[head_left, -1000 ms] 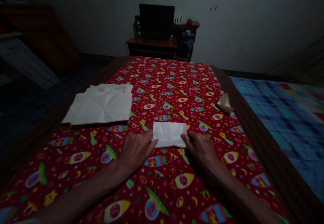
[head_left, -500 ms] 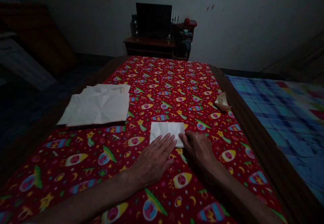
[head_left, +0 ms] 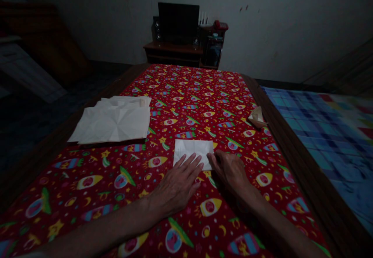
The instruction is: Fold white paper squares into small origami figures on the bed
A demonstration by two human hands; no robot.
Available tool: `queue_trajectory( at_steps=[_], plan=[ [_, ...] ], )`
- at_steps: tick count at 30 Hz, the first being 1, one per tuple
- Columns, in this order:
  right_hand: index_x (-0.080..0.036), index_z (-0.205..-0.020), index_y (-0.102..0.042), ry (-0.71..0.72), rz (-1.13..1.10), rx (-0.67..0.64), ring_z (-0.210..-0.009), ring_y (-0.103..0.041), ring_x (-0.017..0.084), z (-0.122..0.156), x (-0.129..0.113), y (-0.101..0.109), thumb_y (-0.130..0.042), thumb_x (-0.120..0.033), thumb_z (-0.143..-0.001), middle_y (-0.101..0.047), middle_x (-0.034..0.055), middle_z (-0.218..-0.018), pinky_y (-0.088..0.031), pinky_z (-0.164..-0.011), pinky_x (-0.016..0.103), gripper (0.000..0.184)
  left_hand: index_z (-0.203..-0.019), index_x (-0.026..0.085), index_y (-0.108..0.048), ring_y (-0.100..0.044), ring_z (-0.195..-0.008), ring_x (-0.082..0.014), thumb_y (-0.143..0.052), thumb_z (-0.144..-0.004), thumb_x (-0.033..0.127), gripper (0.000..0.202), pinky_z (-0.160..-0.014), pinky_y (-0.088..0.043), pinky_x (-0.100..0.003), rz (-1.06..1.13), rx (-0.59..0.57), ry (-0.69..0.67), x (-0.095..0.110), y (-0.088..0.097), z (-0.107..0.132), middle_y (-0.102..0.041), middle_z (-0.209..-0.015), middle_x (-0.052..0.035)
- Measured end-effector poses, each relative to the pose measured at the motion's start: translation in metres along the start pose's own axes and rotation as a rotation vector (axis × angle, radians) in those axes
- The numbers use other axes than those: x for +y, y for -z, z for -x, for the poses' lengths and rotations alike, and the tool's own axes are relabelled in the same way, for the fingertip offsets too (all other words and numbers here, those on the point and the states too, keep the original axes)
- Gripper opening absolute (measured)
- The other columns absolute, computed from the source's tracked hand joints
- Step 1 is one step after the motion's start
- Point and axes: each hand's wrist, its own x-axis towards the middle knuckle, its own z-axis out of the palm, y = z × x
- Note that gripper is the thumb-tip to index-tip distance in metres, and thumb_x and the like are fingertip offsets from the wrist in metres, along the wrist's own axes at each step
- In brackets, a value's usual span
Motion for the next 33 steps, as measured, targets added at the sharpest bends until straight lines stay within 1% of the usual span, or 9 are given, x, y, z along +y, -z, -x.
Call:
queue_trajectory(
  at_steps=[7,10,12,14,15,17,20,27,33],
  plan=[
    [-0.016,-0.073,-0.059,0.027,0.028,0.013,-0.047,-0.05,0.011,-0.001,0.001,0.003,-0.036,-0.037,-0.093,-0.059,0.0023,-0.055,-0.025,-0.049,0.024,0.037,-0.137,0.012,-0.032,-0.019,-0.138,-0.0264,-0.038,-0.094,0.027,0.046,-0.112,-0.024,-0.049,0.003,-0.027,-0.003,0.0,0.002,0.001,-0.031,-0.147,-0.0119],
    [-0.015,-0.077,-0.061,0.029,0.163,0.099,-0.053,-0.054,0.014,0.004,-0.003,0.01,-0.038,-0.032,-0.092,-0.063,0.0057,-0.064,-0.03,-0.05,0.025,0.033,-0.137,0.013,-0.032,-0.019,-0.138,-0.0265,-0.038,-0.094,0.028,0.046,-0.112,-0.022,-0.049,0.005,-0.035,0.007,0.001,0.003,0.0,-0.031,-0.147,-0.0118],
    [-0.013,-0.089,-0.064,0.139,0.236,0.216,-0.066,-0.06,0.018,0.012,-0.01,0.011,-0.037,-0.023,-0.092,-0.067,0.0109,-0.081,-0.039,-0.058,0.027,0.029,-0.135,0.012,-0.036,-0.02,-0.138,-0.0267,-0.039,-0.093,0.028,0.045,-0.112,-0.022,-0.049,0.011,-0.037,0.01,0.001,0.003,0.0,-0.031,-0.146,-0.0122],
    [-0.009,-0.11,-0.06,0.353,0.193,0.285,-0.093,-0.061,0.022,0.022,-0.02,0.007,-0.036,-0.017,-0.091,-0.065,0.016,-0.106,-0.045,-0.077,0.032,0.032,-0.13,0.012,-0.042,-0.02,-0.138,-0.0269,-0.04,-0.092,0.026,0.04,-0.113,-0.021,-0.049,0.019,-0.042,-0.001,0.001,0.003,0.001,-0.034,-0.145,-0.013],
    [-0.006,-0.12,-0.054,0.447,0.141,0.276,-0.109,-0.055,0.025,0.027,-0.025,0.004,-0.035,-0.016,-0.091,-0.059,0.0181,-0.119,-0.044,-0.088,0.035,0.036,-0.127,0.012,-0.046,-0.02,-0.138,-0.027,-0.041,-0.091,0.024,0.038,-0.113,-0.019,-0.05,0.022,-0.047,-0.008,0.001,0.002,0.001,-0.036,-0.143,-0.0135],
    [-0.002,-0.135,-0.038,0.551,0.051,0.147,-0.131,-0.033,0.028,0.036,-0.032,-0.003,-0.037,-0.021,-0.092,-0.039,0.0192,-0.14,-0.038,-0.102,0.041,0.047,-0.126,0.012,-0.048,-0.021,-0.138,-0.0268,-0.042,-0.09,0.023,0.038,-0.114,-0.015,-0.049,0.029,-0.058,-0.021,0.0,0.002,0.001,-0.039,-0.141,-0.0139],
    [-0.002,-0.143,-0.021,0.604,-0.024,-0.009,-0.139,-0.014,0.026,0.043,-0.029,-0.007,-0.039,-0.033,-0.093,-0.019,0.0169,-0.15,-0.032,-0.109,0.043,0.061,-0.133,0.01,-0.039,-0.019,-0.139,-0.0251,-0.04,-0.092,0.026,0.044,-0.115,-0.014,-0.046,0.021,-0.069,-0.021,-0.001,0.004,0.003,-0.036,-0.143,-0.0139],
    [-0.008,-0.145,-0.016,0.554,0.043,-0.077,-0.139,-0.012,0.025,0.047,0.004,0.001,-0.039,-0.043,-0.092,-0.014,0.0138,-0.151,-0.03,-0.11,0.043,0.068,-0.141,0.012,-0.026,-0.01,-0.14,-0.0253,-0.042,-0.092,0.032,0.055,-0.112,-0.023,-0.042,-0.057,-0.063,0.012,-0.007,0.009,0.014,-0.019,-0.151,-0.0122],
    [-0.008,-0.144,-0.021,0.552,0.084,-0.01,-0.138,-0.016,0.024,0.055,0.016,-0.002,-0.041,-0.042,-0.092,-0.021,0.0141,-0.15,-0.033,-0.108,0.044,0.065,-0.14,0.011,-0.029,-0.019,-0.139,-0.0241,-0.038,-0.094,0.039,0.054,-0.111,-0.026,-0.041,-0.152,-0.05,0.081,-0.02,0.014,0.036,-0.025,-0.149,-0.0123]
  ],
)
